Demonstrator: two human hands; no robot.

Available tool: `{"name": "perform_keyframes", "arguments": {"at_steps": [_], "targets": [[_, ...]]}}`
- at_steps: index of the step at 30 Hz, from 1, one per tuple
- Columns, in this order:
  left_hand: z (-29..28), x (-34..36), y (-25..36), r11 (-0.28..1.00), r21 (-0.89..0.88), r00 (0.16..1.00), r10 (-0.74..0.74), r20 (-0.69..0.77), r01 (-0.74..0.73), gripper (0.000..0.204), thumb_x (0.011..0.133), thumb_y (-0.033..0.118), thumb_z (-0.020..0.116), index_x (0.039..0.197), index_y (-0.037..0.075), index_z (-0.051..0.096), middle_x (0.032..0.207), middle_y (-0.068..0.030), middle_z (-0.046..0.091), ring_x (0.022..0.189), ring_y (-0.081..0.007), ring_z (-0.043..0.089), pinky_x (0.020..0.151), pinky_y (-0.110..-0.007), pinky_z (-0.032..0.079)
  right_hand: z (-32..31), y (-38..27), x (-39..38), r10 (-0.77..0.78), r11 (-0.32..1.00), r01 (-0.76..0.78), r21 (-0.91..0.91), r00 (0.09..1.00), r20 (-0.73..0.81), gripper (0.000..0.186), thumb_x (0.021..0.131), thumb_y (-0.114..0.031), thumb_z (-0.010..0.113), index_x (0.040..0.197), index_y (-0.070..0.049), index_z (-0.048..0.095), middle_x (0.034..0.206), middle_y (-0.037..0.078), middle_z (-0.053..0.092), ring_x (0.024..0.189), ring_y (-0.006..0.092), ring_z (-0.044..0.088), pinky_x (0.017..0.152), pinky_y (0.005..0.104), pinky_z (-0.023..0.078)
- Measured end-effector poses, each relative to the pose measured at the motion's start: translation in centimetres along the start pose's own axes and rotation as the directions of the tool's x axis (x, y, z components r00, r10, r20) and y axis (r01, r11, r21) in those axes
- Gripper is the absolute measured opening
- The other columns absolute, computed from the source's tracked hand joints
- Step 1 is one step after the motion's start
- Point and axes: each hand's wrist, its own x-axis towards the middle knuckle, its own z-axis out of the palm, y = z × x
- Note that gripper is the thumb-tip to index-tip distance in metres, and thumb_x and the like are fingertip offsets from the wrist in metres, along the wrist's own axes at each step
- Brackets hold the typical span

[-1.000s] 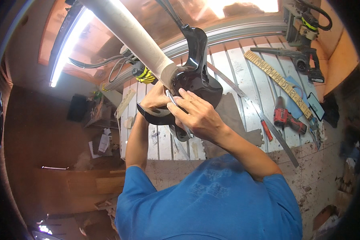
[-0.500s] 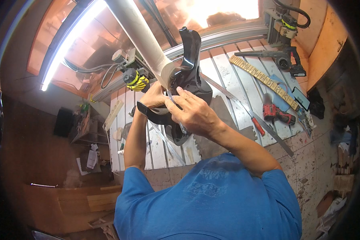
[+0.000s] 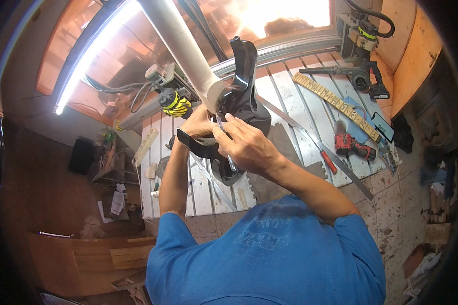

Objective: The person uses a metal ruler to measure the alignment of a guitar neck against the body and then uses a screwdriver to fasten screws into the neck joint.

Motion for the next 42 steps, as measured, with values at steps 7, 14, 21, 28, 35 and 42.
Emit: {"name": "perform_keyframes", "arguments": {"at_steps": [7,14,21,28,35,42], "targets": [[0.0,-0.1,0.1,1.0,0.027,1.0,-0.001,-0.003,0.001,0.079,0.069,0.019,0.091,0.137,0.0,0.056,0.129,-0.0098,0.065,0.119,-0.0174,0.058,0.105,-0.037,0.046,-1.0,-0.6,0.9,-0.033,0.999,0.032,-0.027,0.999,-0.019,0.041,0.076,-0.005,0.077,0.115,0.005,0.069,0.103,0.019,0.071,0.106,0.0414,0.071,0.095,0.044,0.061],[0.2,0.0,-0.1,0.998,-0.006,0.998,0.059,-0.027,-0.059,0.081,0.068,0.017,0.09,0.139,-0.001,0.055,0.132,-0.0107,0.064,0.122,-0.0172,0.057,0.106,-0.036,0.045,-0.2,-0.1,0.5,-0.008,1.0,0.008,-0.013,1.0,0.008,0.043,0.081,-0.012,0.075,0.118,0.006,0.064,0.101,0.02,0.07,0.108,0.0423,0.07,0.093,0.044,0.059],[0.1,0.0,0.1,0.998,0.067,1.0,0.02,-0.013,-0.019,0.08,0.067,0.017,0.09,0.138,-0.001,0.056,0.132,-0.0113,0.065,0.123,-0.0182,0.058,0.107,-0.037,0.046,-0.3,-0.4,0.5,0.0,1.0,0.0,-0.03,1.0,0.006,0.041,0.081,-0.011,0.075,0.117,0.006,0.065,0.1,0.02,0.07,0.108,0.0413,0.07,0.087,0.0415,0.061],[-0.1,-0.2,0.5,0.998,0.047,0.999,-0.039,0.012,0.039,0.079,0.071,0.026,0.091,0.138,0.0,0.057,0.129,-0.0113,0.067,0.122,-0.0194,0.059,0.107,-0.038,0.046,-2.3,-1.0,0.5,-0.035,0.999,0.035,-0.007,0.996,-0.077,0.042,0.074,-0.01,0.079,0.112,0.003,0.068,0.1,0.017,0.071,0.103,0.0355,0.073,0.081,0.0398,0.063],[0.2,-0.3,1.7,0.99,0.123,0.997,0.074,-0.03,-0.07,0.087,0.073,0.036,0.091,0.142,-0.001,0.053,0.133,-0.0146,0.063,0.126,-0.0236,0.057,0.108,-0.036,0.043,-6.3,4.1,-7.4,0.323,0.938,-0.334,-0.097,0.94,-0.112,0.035,0.077,-0.003,0.073,0.112,-0.003,0.071,0.103,0.018,0.072,0.096,0.0331,0.074,0.079,0.0396,0.062],[-1.7,0.9,3.2,0.935,-0.25,0.954,0.197,-0.228,-0.253,0.084,0.093,0.047,0.074,0.149,-0.007,0.042,0.136,-0.0184,0.063,0.119,-0.0235,0.064,0.102,-0.038,0.051,-5.7,15.4,-23.5,0.576,0.763,-0.414,-0.497,0.784,0.232,0.017,0.084,-0.006,0.062,0.1,-0.005,0.069,0.092,0.013,0.069,0.097,0.0319,0.067,0.082,0.0427,0.054]]}}
